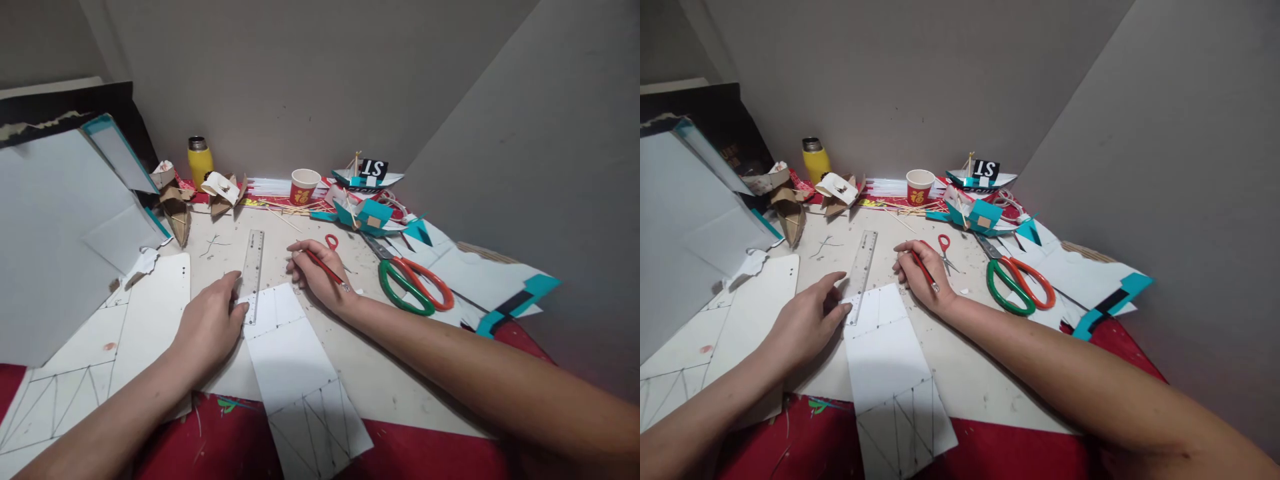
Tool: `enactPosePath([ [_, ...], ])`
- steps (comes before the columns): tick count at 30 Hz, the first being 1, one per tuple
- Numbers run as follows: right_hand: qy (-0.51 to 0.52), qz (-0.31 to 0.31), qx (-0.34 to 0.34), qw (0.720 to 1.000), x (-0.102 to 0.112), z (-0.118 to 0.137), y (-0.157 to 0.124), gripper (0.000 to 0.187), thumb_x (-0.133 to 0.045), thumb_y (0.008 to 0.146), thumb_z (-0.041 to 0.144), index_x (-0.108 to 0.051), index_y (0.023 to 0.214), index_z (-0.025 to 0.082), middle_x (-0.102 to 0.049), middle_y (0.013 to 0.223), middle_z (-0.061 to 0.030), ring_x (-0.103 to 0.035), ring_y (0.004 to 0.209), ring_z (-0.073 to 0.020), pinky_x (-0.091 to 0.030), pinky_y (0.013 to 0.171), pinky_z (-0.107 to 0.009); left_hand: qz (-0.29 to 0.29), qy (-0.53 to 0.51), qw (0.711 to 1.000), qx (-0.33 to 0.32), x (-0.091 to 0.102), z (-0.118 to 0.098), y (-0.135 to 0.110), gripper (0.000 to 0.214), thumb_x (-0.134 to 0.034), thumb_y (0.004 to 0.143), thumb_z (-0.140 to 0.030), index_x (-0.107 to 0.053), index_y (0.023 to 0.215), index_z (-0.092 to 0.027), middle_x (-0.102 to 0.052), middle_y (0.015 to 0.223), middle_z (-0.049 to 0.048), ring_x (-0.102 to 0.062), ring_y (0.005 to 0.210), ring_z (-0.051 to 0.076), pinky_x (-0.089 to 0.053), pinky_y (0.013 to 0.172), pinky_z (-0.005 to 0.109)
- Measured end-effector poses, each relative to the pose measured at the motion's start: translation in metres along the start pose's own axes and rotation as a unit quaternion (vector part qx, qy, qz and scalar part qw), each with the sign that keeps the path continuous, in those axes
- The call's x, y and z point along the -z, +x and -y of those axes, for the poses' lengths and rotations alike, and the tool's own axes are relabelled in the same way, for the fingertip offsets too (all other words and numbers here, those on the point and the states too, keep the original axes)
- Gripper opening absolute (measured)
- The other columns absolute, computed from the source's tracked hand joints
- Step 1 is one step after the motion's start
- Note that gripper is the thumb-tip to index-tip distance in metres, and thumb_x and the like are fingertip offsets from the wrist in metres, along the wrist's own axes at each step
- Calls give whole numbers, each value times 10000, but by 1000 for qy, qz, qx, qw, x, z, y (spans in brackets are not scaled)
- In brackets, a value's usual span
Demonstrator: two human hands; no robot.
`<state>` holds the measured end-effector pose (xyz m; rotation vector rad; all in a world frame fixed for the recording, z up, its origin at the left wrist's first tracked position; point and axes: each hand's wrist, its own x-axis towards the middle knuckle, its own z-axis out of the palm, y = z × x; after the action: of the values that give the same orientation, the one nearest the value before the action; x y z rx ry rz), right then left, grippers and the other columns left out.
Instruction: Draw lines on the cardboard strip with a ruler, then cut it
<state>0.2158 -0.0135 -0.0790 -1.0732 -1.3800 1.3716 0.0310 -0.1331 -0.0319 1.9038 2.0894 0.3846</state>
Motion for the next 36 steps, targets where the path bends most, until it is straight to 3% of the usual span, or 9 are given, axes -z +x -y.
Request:
enactPosePath([
  [3, -6, 1, 6, 1000, 1, -2, -3, 217, -656, 803, 349, -654, 971, 210, -671, 678, 18, -572, 514, -102, -409, 424, -179, 15, 20, 999, 27, 5, -10, 5, 286, -500, 936, -287, -590, 1175, -158, -746, 979, 143, -708, 904, 315, -548, 759, 439],
  [6, -16, -21, -11, 1000, -1, 1, -6, 228, -706, 760, 342, -665, 943, 213, -675, 672, 9, -570, 511, -109, -410, 422, -184, 33, 38, 998, 43, 6, -20, 11, 385, -621, 904, -451, -609, 1107, -123, -736, 1061, 214, -701, 985, 368, -539, 808, 464],
  [14, -74, -27, -12, 997, -5, 9, -12, 179, -676, 738, 307, -694, 901, 235, -690, 685, -8, -582, 521, -130, -445, 433, -213, 60, -32, 995, 67, 2, -21, 17, 375, -645, 868, -312, -608, 1189, -122, -741, 1106, 184, -698, 1028, 328, -536, 808, 402],
  [20, -56, -32, -22, 998, -7, 9, -13, 197, -684, 717, 305, -690, 898, 228, -689, 681, 2, -576, 521, -119, -443, 426, -191, 70, -127, 988, 52, 11, -13, 30, 194, -594, 841, -161, -706, 1000, -148, -756, 1048, 140, -691, 998, 271, -527, 824, 369],
  [26, -15, -31, -29, 999, -6, 9, -10, 251, -732, 708, 334, -667, 915, 206, -678, 654, 10, -563, 494, -106, -427, 400, -172, 129, -272, 953, 42, 41, -5, 52, 191, -560, 864, -158, -679, 1012, -142, -741, 839, 70, -679, 703, 152, -532, 656, 276],
  [29, 23, -18, -18, 999, -4, 7, -7, 267, -741, 727, 353, -659, 921, 189, -668, 638, 15, -571, 487, -106, -426, 384, -168, 168, -318, 932, 31, 50, 2, 61, 191, -544, 846, -164, -658, 998, -138, -711, 797, 64, -665, 662, 159, -509, 560, 260],
  [36, 61, -77, 14, 995, 1, 3, 3, 222, -677, 783, 387, -606, 888, 204, -652, 607, 40, -485, 361, -79, -396, 310, -180, 246, -367, 897, -10, 40, 21, 66, 210, -645, 806, -306, -654, 952, -155, -641, 675, 0, -591, 615, 147, -521, 552, 261],
])
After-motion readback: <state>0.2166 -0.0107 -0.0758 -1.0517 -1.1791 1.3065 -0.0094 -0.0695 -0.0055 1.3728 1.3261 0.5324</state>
